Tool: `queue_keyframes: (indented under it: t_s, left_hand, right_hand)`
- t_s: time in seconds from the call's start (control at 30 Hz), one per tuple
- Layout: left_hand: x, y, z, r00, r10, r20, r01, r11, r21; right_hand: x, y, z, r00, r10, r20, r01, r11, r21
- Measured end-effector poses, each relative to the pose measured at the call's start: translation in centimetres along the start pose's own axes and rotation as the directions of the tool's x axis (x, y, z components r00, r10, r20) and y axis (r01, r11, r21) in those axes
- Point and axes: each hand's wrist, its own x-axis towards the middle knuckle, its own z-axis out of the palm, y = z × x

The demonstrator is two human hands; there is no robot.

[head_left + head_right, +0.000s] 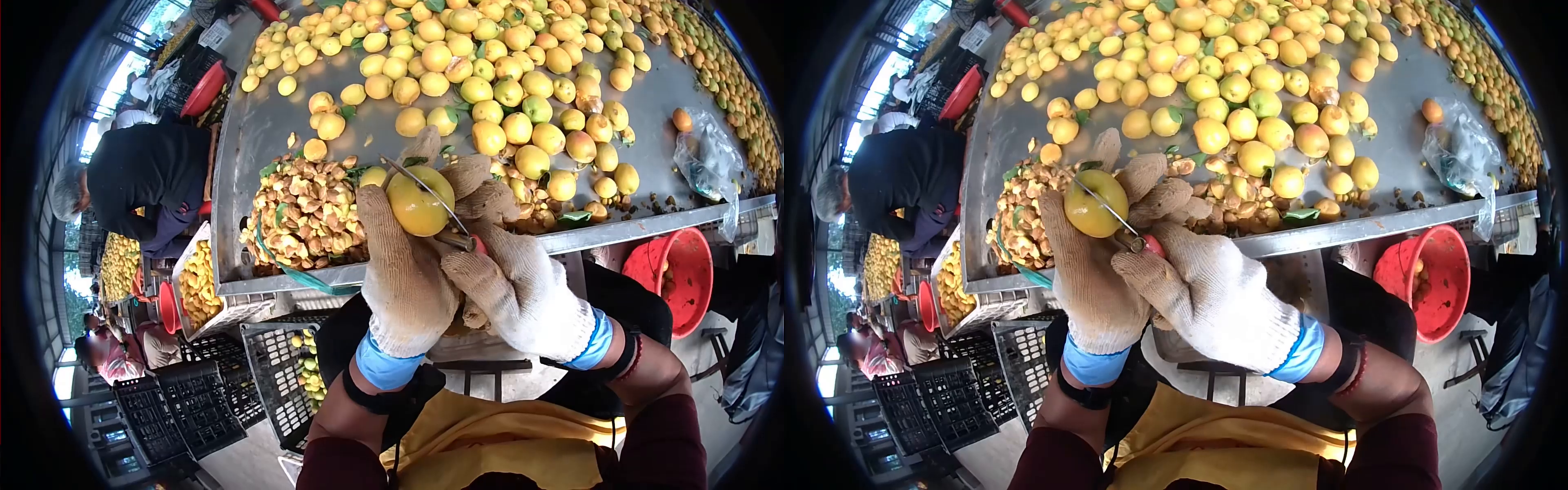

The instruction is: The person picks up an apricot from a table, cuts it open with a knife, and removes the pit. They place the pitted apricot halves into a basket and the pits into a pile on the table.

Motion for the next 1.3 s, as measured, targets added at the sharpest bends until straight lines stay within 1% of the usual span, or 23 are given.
queue_keyframes:
  t_s: [0.07,0.1,0.17,0.2,0.27,0.33,0.4,0.43,0.5,0.63,0.67,0.7,0.73,0.83,0.9,0.93,1.0,1.03,1.07,1.13,1.17,1.23,1.3]
  left_hand:
    - [0.4,-0.1,0.9,0.99,-0.022,-0.14,0.031,0.998,0.063]
    - [0.6,0.0,0.5,0.99,-0.024,-0.138,0.033,0.998,0.062]
    - [1.0,0.5,-0.6,0.989,0.037,-0.14,-0.001,0.969,0.248]
    - [1.0,1.2,-0.2,0.99,0.036,-0.138,-0.001,0.969,0.248]
    - [0.9,2.6,1.1,0.994,0.094,-0.06,-0.044,0.824,0.565]
    - [0.9,2.5,0.8,0.995,0.07,-0.078,-0.018,0.846,0.532]
    - [1.0,2.0,0.3,0.999,0.052,-0.01,-0.045,0.925,0.377]
    - [0.8,1.5,-0.1,0.999,0.05,-0.012,-0.042,0.925,0.378]
    - [0.6,0.4,-0.8,0.998,-0.054,-0.019,0.052,0.996,-0.071]
    - [1.1,0.7,-0.8,0.995,-0.055,-0.089,0.05,0.997,-0.055]
    - [1.4,1.6,-0.7,0.993,-0.02,-0.119,0.043,0.979,0.2]
    - [1.5,2.1,-0.7,0.99,0.021,-0.136,0.042,0.895,0.443]
    - [1.4,2.3,-0.9,0.99,0.02,-0.136,0.043,0.896,0.443]
    - [1.2,2.0,-1.0,0.991,-0.021,-0.132,0.076,0.904,0.421]
    - [1.1,1.3,-0.5,0.97,-0.128,-0.208,0.144,0.988,0.062]
    - [1.0,0.9,-0.8,0.969,-0.128,-0.212,0.144,0.988,0.061]
    - [1.5,0.0,-1.6,0.968,-0.175,-0.181,0.144,0.974,-0.175]
    - [1.7,0.0,-1.7,0.977,-0.162,-0.141,0.137,0.976,-0.17]
    - [1.8,0.2,-1.6,0.976,-0.165,-0.141,0.14,0.975,-0.17]
    - [2.0,1.0,-1.3,0.977,-0.099,-0.187,0.112,0.992,0.062]
    - [1.9,1.6,-1.0,0.978,-0.098,-0.186,0.111,0.992,0.062]
    - [1.7,2.5,-0.4,0.987,-0.006,-0.158,0.075,0.895,0.439]
    - [1.6,2.2,-0.2,0.987,-0.024,-0.158,0.083,0.922,0.378]
  right_hand:
    - [0.4,0.6,0.0,0.998,-0.059,-0.028,0.058,0.998,-0.023]
    - [0.7,-0.4,-0.6,0.998,-0.059,-0.031,0.058,0.998,-0.025]
    - [1.1,-3.5,-2.3,0.938,0.324,0.125,-0.339,0.932,0.127]
    - [1.0,-3.0,-2.3,0.938,0.324,0.123,-0.338,0.932,0.127]
    - [0.8,-1.6,-2.2,0.995,0.097,0.025,-0.093,0.988,-0.125]
    - [0.6,-1.7,-1.9,0.993,0.116,0.031,-0.112,0.988,-0.111]
    - [0.7,-1.6,-1.5,0.983,0.155,0.095,-0.15,0.987,-0.054]
    - [0.4,-0.8,-0.8,0.992,0.104,0.076,-0.106,0.994,0.016]
    - [0.3,-0.3,-0.3,0.998,0.05,0.028,-0.046,0.99,-0.133]
    - [0.9,0.3,-1.2,0.995,0.07,0.071,-0.055,0.979,-0.196]
    - [0.9,-0.2,-1.5,0.995,0.074,0.072,-0.059,0.979,-0.197]
    - [0.9,-0.9,-1.8,0.98,0.185,0.073,-0.173,0.974,-0.148]
    - [0.9,-1.3,-1.9,0.953,0.293,0.08,-0.285,0.954,-0.098]
    - [0.7,-0.9,-1.5,0.982,0.184,0.042,-0.177,0.976,-0.128]
    - [0.9,-0.2,-0.5,0.999,0.011,-0.034,-0.014,0.995,-0.1]
    - [0.9,0.1,-0.3,0.999,0.013,-0.032,-0.016,0.995,-0.099]
    - [1.4,0.2,-0.4,0.978,0.208,0.001,-0.205,0.965,-0.162]
    - [1.6,1.2,-0.1,0.997,0.076,-0.028,-0.08,0.98,-0.181]
    - [1.4,1.2,-0.5,0.996,0.079,-0.03,-0.083,0.98,-0.18]
    - [1.6,0.0,-1.4,0.995,0.104,0.011,-0.101,0.982,-0.159]
    - [1.5,0.0,-1.5,0.994,0.105,0.03,-0.103,0.991,-0.085]
    - [1.4,-1.4,-2.0,0.984,0.166,0.068,-0.162,0.985,-0.056]
    - [1.3,-1.7,-1.9,0.967,0.229,0.11,-0.227,0.974,-0.028]
